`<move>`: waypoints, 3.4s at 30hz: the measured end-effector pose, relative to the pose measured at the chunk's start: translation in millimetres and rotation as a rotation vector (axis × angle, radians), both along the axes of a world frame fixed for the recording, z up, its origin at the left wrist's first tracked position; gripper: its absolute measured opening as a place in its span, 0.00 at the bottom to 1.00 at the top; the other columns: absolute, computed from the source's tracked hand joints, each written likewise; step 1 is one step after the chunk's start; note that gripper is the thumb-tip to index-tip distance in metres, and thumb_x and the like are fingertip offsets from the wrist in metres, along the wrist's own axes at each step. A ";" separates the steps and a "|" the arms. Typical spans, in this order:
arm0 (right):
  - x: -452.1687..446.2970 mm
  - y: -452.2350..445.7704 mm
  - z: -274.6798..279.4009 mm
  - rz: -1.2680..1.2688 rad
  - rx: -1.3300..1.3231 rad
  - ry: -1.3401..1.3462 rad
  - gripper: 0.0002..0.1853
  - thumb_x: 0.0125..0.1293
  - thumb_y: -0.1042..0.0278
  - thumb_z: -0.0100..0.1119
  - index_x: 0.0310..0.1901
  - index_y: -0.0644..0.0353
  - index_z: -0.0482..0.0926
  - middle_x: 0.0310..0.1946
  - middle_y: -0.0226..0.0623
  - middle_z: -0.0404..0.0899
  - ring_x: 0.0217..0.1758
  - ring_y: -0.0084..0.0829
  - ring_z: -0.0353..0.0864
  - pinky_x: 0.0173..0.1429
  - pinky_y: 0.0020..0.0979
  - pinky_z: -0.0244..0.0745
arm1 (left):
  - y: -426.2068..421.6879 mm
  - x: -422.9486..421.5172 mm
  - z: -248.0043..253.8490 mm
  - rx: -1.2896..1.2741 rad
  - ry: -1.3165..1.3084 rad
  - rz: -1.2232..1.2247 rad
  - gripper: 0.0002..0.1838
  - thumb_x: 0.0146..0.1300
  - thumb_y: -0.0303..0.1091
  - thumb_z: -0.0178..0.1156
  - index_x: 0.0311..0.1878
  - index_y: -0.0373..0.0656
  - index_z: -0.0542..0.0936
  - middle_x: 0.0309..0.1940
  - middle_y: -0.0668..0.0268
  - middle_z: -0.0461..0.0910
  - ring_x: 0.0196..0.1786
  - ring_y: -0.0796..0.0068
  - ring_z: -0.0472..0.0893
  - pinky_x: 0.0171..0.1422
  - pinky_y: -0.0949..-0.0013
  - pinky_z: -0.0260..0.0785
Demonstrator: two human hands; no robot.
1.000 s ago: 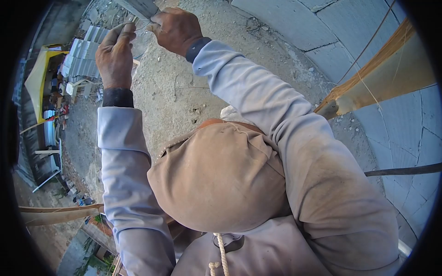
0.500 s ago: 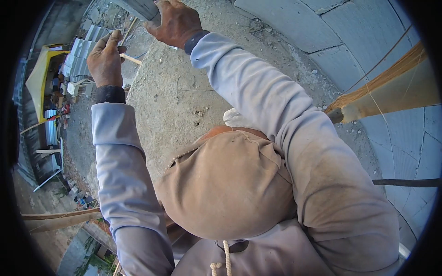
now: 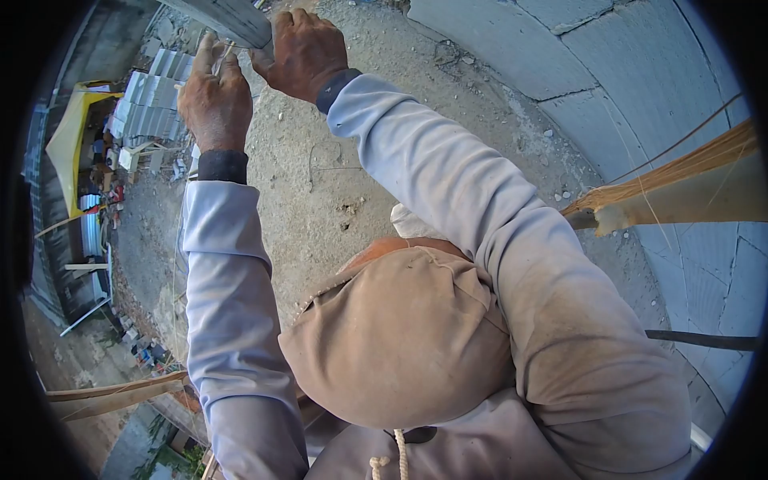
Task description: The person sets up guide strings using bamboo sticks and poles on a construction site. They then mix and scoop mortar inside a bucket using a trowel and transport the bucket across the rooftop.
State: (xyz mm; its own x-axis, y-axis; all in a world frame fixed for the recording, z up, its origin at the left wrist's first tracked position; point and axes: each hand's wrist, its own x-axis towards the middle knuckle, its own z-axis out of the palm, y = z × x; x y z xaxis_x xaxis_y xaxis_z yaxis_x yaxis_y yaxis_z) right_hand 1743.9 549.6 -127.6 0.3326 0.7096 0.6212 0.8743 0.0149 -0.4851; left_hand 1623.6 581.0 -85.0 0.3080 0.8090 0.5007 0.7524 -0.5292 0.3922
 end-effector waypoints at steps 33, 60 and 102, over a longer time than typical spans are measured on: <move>1.1 -6.5 -8.5 0.106 -0.078 0.290 0.30 0.54 0.48 0.65 0.52 0.60 0.71 0.45 0.45 0.72 0.51 0.43 0.75 0.53 0.39 0.73 | 22.4 -11.6 4.3 -0.321 -0.173 -0.353 0.24 0.54 0.29 0.54 0.57 0.41 0.71 0.52 0.55 0.78 0.57 0.57 0.76 0.61 0.63 0.66; 17.6 -23.4 20.6 0.145 -0.577 0.206 0.31 0.53 0.53 0.64 0.53 0.67 0.71 0.51 0.56 0.74 0.56 0.48 0.73 0.60 0.40 0.67 | -101.2 -67.5 41.5 -0.560 -0.335 -0.241 0.14 0.59 0.35 0.55 0.47 0.45 0.80 0.40 0.55 0.82 0.44 0.57 0.81 0.50 0.63 0.71; -4.7 -187.8 247.7 0.383 -1.560 -0.403 0.20 0.60 0.53 0.49 0.39 0.62 0.81 0.39 0.56 0.79 0.46 0.54 0.77 0.52 0.47 0.70 | -312.5 -308.1 175.3 -1.403 -0.311 0.271 0.18 0.56 0.36 0.50 0.49 0.47 0.79 0.42 0.52 0.80 0.48 0.52 0.79 0.54 0.56 0.70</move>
State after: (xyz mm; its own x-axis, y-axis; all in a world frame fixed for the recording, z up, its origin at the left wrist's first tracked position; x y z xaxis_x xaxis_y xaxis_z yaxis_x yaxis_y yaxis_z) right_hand 1739.2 361.8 120.0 0.0075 0.6893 -0.7244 1.0000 -0.0069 0.0038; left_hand 1315.5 268.5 90.3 0.0990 0.6927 -0.7144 0.5553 0.5573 0.6173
